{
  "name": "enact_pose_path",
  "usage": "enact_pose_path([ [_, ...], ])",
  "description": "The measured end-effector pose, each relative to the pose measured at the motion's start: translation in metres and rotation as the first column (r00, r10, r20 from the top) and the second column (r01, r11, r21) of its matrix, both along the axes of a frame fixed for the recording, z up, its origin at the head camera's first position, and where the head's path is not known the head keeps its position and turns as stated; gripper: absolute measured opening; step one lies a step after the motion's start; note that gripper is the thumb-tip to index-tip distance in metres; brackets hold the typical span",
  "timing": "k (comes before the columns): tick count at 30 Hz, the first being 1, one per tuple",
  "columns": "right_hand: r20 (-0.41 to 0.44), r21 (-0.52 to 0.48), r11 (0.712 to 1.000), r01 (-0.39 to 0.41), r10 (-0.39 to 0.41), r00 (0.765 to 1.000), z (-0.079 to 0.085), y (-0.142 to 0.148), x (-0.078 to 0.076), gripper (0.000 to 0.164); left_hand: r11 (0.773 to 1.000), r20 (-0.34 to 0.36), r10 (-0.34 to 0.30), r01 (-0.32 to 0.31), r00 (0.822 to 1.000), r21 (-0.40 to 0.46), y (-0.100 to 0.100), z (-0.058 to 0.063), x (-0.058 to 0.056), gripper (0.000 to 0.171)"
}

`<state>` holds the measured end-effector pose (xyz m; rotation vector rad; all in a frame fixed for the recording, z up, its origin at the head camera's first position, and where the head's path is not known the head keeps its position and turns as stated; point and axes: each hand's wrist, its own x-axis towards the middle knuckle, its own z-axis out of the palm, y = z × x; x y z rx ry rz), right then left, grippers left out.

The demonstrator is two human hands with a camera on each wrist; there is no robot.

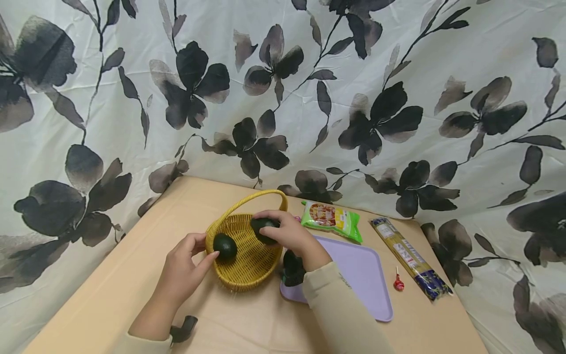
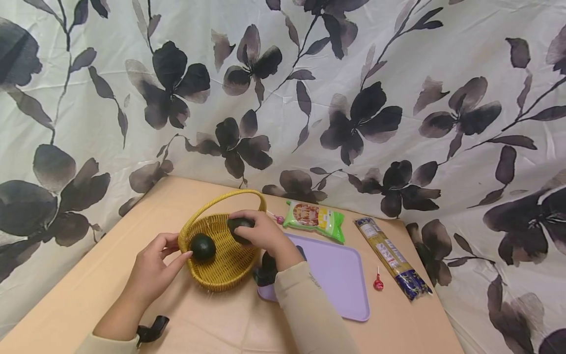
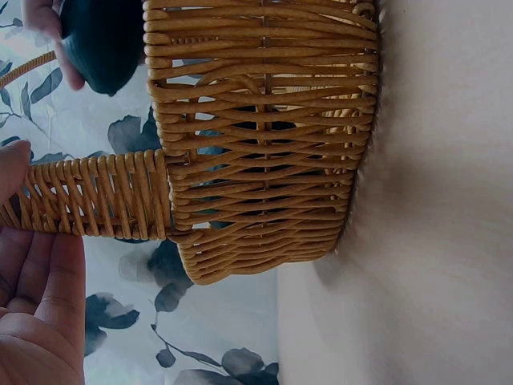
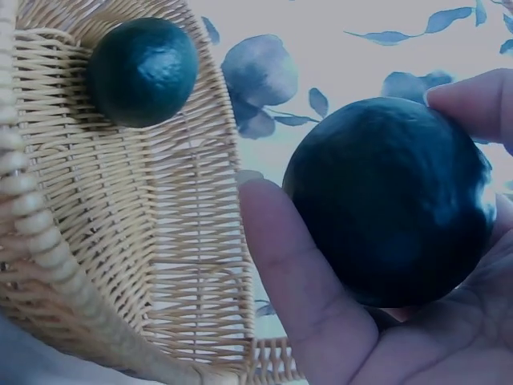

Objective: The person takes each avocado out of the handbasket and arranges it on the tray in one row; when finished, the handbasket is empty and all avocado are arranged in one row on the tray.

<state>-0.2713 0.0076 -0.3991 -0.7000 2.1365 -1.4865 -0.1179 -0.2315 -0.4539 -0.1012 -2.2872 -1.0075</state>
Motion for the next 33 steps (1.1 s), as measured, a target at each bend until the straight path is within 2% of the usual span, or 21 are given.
enact_pose_path([
  [7, 0.041, -0.08, 0.996, 0.048, -0.044, 0.998, 0.003, 0.008, 0.004, 0.051, 1.0, -0.013, -0.002, 0.002, 1.0, -0.009, -0.001, 0.002, 0.0, 0.041],
  [12, 0.05, -0.105, 0.992, 0.073, -0.068, 0.996, 0.002, 0.014, 0.007, 0.052, 1.0, -0.002, -0.002, 0.002, 1.0, -0.008, -0.002, 0.002, -0.001, 0.04],
  [24, 0.01, -0.139, 0.979, 0.148, -0.148, 0.989, 0.001, 0.045, 0.014, 0.053, 1.0, -0.01, -0.009, 0.009, 1.0, -0.006, -0.004, 0.003, -0.002, 0.042],
  [33, 0.074, -0.187, 0.953, 0.237, -0.227, 0.971, -0.005, 0.071, 0.017, 0.049, 1.0, -0.005, -0.018, 0.018, 1.0, -0.01, -0.005, 0.003, -0.002, 0.043],
])
